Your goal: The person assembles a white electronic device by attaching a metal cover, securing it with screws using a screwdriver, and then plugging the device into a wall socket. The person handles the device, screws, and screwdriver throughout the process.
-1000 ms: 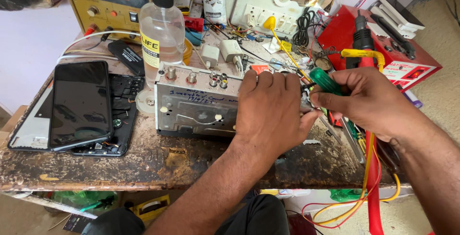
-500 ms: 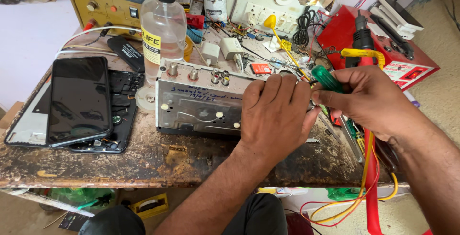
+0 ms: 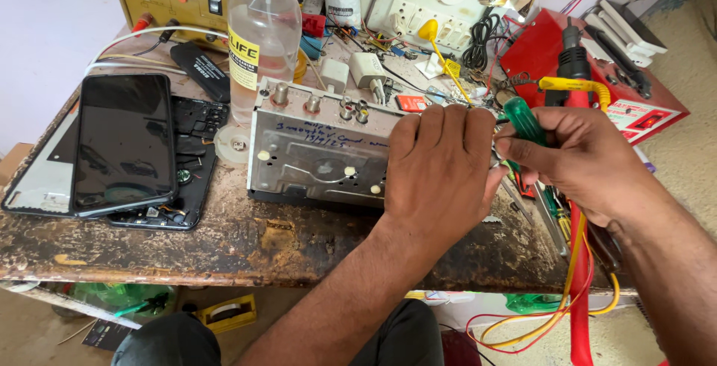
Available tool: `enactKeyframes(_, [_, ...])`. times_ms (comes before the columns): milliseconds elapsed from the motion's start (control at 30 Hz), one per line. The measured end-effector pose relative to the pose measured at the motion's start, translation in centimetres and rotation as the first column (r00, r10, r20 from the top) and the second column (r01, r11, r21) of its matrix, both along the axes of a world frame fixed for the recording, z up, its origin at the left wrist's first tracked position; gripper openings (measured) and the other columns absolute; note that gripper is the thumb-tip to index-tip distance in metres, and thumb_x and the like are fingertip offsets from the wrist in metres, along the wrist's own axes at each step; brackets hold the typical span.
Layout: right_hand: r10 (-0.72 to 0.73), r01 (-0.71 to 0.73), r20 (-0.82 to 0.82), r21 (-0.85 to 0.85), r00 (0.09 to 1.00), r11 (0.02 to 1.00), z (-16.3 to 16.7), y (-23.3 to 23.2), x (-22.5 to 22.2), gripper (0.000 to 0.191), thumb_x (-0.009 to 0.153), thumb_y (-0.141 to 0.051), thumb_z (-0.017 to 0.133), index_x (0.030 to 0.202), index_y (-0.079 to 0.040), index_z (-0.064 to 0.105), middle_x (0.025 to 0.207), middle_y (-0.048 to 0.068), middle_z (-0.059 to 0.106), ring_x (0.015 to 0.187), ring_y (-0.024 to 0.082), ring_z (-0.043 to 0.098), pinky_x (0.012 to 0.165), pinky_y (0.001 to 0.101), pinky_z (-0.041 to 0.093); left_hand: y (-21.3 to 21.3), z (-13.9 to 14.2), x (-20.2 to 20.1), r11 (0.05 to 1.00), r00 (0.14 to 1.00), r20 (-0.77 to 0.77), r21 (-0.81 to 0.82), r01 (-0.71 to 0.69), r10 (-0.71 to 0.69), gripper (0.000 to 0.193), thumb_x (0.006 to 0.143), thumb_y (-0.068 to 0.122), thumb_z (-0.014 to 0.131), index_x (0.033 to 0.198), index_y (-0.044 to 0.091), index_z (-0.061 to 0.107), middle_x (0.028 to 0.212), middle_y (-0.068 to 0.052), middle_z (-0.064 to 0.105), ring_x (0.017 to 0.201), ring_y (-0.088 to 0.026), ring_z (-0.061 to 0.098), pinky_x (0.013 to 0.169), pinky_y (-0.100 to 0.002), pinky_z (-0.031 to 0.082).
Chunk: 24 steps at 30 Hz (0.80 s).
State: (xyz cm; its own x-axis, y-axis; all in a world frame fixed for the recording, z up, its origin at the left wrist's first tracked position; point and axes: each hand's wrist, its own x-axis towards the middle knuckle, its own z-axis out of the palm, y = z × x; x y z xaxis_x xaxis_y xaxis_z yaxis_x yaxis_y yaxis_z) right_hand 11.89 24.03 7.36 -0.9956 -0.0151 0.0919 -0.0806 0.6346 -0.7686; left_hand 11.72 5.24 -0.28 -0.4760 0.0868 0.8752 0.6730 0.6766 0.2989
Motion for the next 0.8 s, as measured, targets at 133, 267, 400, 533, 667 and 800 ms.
enactKeyframes(133, [-0.058, 0.06, -0.025, 0.075, 0.998, 0.995, -0.3, -0.6, -0.5, 0.011, 0.092, -0.01, 0.072, 0.097, -0.001, 0.075, 0.073, 0.002, 0.067, 0.057, 0.009, 0.054, 0.051, 0.025, 0.042, 0.1, 0.2, -0.9, 1.0, 1.0, 0.013, -0.02, -0.015, 0.015, 0.06, 0.075, 0.046, 0.083, 0.113, 0.008, 0.055, 0.099, -0.006, 0.057, 0.1, -0.024, 0.055, 0.096, -0.044, 0.038])
enactKeyframes(267, [-0.04, 0.044, -0.033, 0.123, 0.999, 0.991, 0.2, -0.9, -0.9, 0.01, 0.092, -0.011, 0.072, 0.096, -0.003, 0.075, 0.073, 0.001, 0.067, 0.059, 0.008, 0.054, 0.053, 0.0243, 0.042, 0.2, 0.1, -1.4, 1.0, 1.0, 0.0, -0.01, -0.023, 0.023, 0.063, 0.075, 0.047, 0.082, 0.115, 0.006, 0.054, 0.099, -0.007, 0.057, 0.1, -0.025, 0.055, 0.096, -0.045, 0.038])
enactKeyframes(400, [0.045, -0.037, -0.033, 0.192, 0.998, 0.981, 1.1, -1.0, -1.2, 0.01, 0.091, -0.01, 0.071, 0.091, -0.001, 0.075, 0.073, 0.0, 0.069, 0.059, 0.007, 0.054, 0.053, 0.0242, 0.042, 0.7, 0.1, -1.4, 0.999, 1.0, 0.005, 0.011, -0.03, 0.03, 0.061, 0.075, 0.045, 0.082, 0.114, 0.008, 0.053, 0.097, -0.006, 0.057, 0.099, -0.024, 0.055, 0.096, -0.044, 0.038])
enactKeyframes(533, [0.055, -0.054, -0.002, 0.151, 0.999, 0.987, 1.5, -0.8, -1.5, 0.009, 0.089, -0.009, 0.072, 0.091, 0.0, 0.075, 0.074, 0.0, 0.069, 0.059, 0.007, 0.053, 0.052, 0.0242, 0.041, 0.8, 0.1, -1.4, 1.0, 1.0, 0.029, 0.011, -0.005, 0.005, 0.056, 0.077, 0.043, 0.082, 0.111, 0.009, 0.052, 0.096, -0.006, 0.055, 0.098, -0.024, 0.054, 0.093, -0.043, 0.038])
enactKeyframes(667, [0.007, -0.017, 0.047, 0.232, 0.999, 0.972, 1.7, -0.2, -1.5, 0.011, 0.089, -0.008, 0.075, 0.089, 0.003, 0.076, 0.067, 0.005, 0.064, 0.057, 0.01, 0.052, 0.051, 0.0268, 0.038, 0.8, 0.1, -0.8, 1.0, 1.0, -0.005, 0.018, -0.021, 0.021, 0.052, 0.077, 0.038, 0.083, 0.109, 0.012, 0.052, 0.096, -0.005, 0.056, 0.099, -0.024, 0.055, 0.093, -0.042, 0.039])
enactKeyframes(800, [0.065, -0.067, 0.069, 0.03, 0.995, 0.997, 1.2, 0.5, -1.3, 0.013, 0.087, -0.004, 0.074, 0.098, 0.001, 0.077, 0.078, 0.002, 0.071, 0.062, 0.008, 0.056, 0.055, 0.0244, 0.045, 0.5, 0.2, -0.1, 0.999, 0.999, -0.027, 0.023, -0.035, 0.036, 0.054, 0.077, 0.039, 0.082, 0.112, 0.01, 0.054, 0.097, -0.006, 0.057, 0.1, -0.024, 0.056, 0.096, -0.042, 0.039])
